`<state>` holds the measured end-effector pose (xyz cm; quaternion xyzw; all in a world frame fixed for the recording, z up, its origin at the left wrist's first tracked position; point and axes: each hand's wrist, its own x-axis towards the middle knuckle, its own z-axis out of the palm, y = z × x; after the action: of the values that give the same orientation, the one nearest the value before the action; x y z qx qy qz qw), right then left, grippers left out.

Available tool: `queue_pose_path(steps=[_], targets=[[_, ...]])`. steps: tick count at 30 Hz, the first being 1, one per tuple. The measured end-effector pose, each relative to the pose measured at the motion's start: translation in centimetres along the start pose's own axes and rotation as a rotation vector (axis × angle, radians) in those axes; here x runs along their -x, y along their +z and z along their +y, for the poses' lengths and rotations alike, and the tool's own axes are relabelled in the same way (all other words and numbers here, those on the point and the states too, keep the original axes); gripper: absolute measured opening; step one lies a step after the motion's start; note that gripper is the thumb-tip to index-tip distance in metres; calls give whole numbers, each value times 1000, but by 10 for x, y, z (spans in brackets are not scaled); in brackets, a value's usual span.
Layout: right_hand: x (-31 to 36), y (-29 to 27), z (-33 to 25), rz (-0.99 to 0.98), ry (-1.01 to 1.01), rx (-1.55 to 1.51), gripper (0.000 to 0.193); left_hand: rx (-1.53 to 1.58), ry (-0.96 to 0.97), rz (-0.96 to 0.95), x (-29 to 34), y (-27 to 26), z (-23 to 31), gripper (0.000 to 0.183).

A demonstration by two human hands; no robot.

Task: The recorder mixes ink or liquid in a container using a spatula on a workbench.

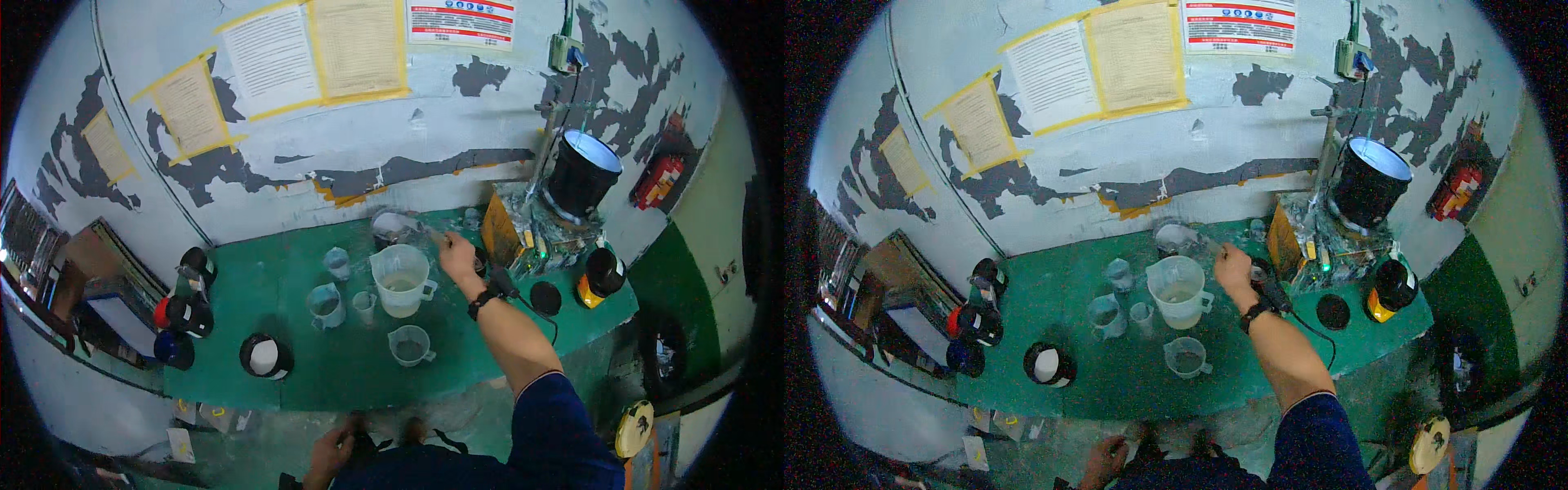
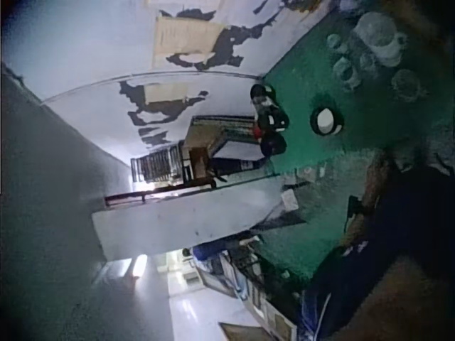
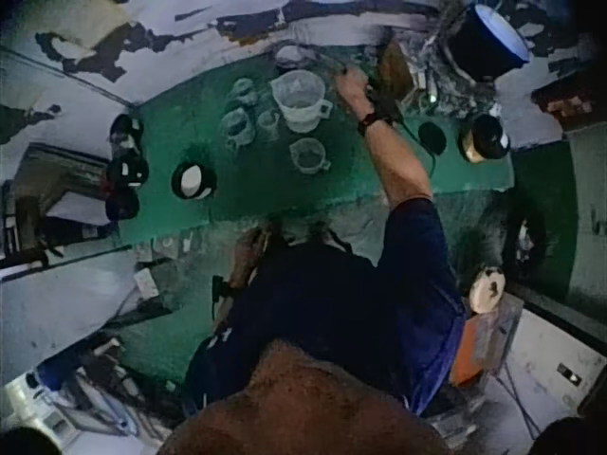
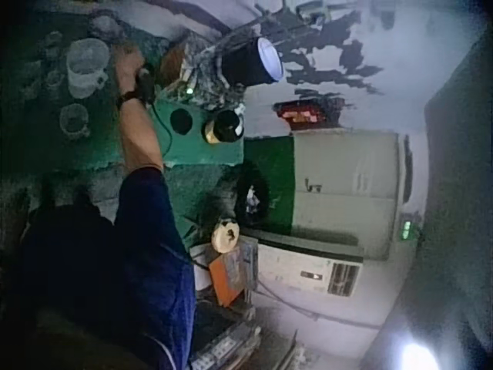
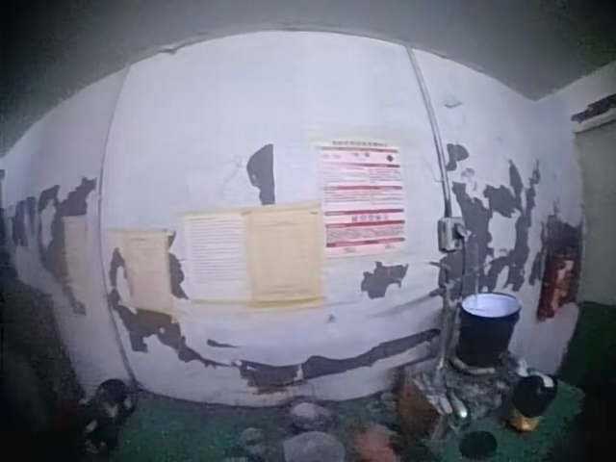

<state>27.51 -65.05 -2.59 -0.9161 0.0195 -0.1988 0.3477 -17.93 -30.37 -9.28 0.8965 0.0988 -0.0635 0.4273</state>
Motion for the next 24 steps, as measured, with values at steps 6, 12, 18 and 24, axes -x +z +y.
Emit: queue_pose_path(steps=[6,12,18,24], targets=[[18,-2,-3,-38,61,-18,36,22,31,15,11,8,-4,31],[16,5,21,10,131,-195,32,-32,39,-34,12,9,8,32],[29,6,19,-93,399,-566,28,-86,-27,-95,18,3,23,32],[40,4,8,-50,582,-841,23,-29,102,-95,12,0,10,31]])
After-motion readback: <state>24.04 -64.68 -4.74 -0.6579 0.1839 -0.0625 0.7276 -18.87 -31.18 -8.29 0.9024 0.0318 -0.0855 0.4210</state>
